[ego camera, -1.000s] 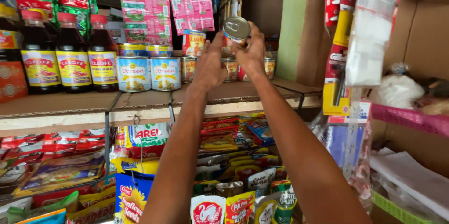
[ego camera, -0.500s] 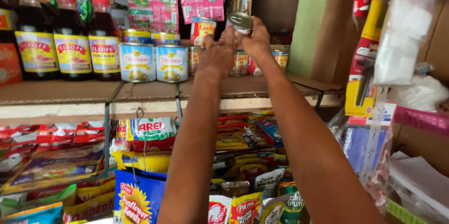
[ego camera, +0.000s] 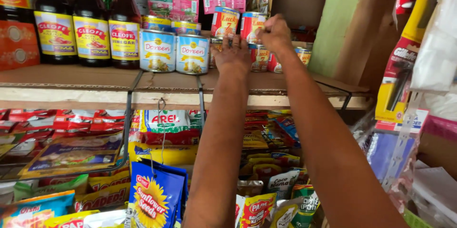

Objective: Stocking and organizing canned goods on shelves in a grocery store.

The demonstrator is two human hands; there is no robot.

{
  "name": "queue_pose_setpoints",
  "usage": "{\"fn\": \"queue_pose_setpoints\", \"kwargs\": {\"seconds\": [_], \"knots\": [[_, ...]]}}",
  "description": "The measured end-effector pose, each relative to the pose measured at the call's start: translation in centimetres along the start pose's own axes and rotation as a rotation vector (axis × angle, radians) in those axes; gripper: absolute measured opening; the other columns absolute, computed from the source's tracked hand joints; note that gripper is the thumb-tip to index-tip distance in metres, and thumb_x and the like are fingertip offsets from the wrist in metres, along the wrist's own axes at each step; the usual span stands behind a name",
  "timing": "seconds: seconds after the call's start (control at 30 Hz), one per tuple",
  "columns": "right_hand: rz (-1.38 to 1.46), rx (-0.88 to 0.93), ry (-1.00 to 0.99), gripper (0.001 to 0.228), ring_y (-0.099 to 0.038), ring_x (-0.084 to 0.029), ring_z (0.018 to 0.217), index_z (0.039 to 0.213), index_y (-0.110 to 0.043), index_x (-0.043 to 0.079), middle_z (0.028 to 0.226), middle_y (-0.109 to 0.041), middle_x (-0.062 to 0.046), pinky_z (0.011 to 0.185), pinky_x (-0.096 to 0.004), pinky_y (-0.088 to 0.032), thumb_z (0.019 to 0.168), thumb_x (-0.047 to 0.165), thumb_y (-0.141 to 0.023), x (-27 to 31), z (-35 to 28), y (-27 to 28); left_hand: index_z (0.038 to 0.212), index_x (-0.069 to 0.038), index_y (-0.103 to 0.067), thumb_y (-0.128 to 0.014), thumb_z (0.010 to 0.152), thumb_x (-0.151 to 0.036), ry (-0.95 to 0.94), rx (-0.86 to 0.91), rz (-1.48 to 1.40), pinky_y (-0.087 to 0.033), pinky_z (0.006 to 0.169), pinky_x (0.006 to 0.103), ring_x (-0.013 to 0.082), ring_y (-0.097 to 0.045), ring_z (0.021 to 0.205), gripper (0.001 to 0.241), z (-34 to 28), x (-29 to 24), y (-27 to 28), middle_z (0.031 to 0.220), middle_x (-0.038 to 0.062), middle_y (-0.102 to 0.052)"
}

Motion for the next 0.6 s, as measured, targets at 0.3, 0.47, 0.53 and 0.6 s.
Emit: {"fn": "queue_pose_setpoints", "kwargs": {"seconds": [0.3,0.47,0.53,0.6], "knots": [[-0.083,0.148,0.085,0.034,-0.073,-0.025,0.103,0.101,-0.069,0.001,0.105,-0.075,-0.015,0.089,-0.037,-0.057,0.077,0.014,-0.089,1.8,-1.8,0.7,0.16,-0.025,-0.03,-0.029,0.105,-0.028,0.004,-0.021,0.01,-0.008,0.122,0.0695,0.0273,-0.015,0.158,0.055,1.1,0.4,-1.4,0.171,-0.001,-0.017],[-0.018,0.288,-0.015,0.041,-0.072,-0.024,0.105,0.115,-0.065,0.0,0.111,-0.073,-0.015,0.09,-0.035,-0.058,0.078,0.001,-0.082,1.7,-2.6,0.5,0.158,-0.025,-0.035,-0.028,0.107,-0.035,0.017,-0.015,-0.015,-0.012,0.121,0.069,0.0277,-0.016,0.158,0.052,0.6,0.4,-0.9,0.171,-0.001,-0.019],[-0.028,0.289,-0.018,0.04,-0.073,-0.023,0.105,0.116,-0.065,0.001,0.112,-0.074,-0.016,0.091,-0.034,-0.058,0.08,0.001,-0.081,1.1,-2.4,0.1,0.157,-0.025,-0.034,-0.028,0.106,-0.037,0.012,-0.011,-0.012,-0.012,0.12,0.0693,0.0277,-0.016,0.157,0.053,0.9,0.4,-1.0,0.17,-0.002,-0.019],[-0.037,0.294,-0.022,0.038,-0.074,-0.022,0.104,0.118,-0.065,0.001,0.114,-0.076,-0.016,0.091,-0.033,-0.058,0.082,0.002,-0.079,2.2,-3.1,0.5,0.157,-0.025,-0.033,-0.029,0.105,-0.039,0.01,-0.005,-0.01,-0.012,0.119,0.0695,0.0278,-0.015,0.156,0.054,0.9,0.5,-1.1,0.17,-0.003,-0.018]]}}
Point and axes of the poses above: each hand's wrist, its own z-axis towards the middle knuckle, its own y-axis out of the back of the hand, x = y × z, the point moved 5 cm from there along z, towards the middle knuckle
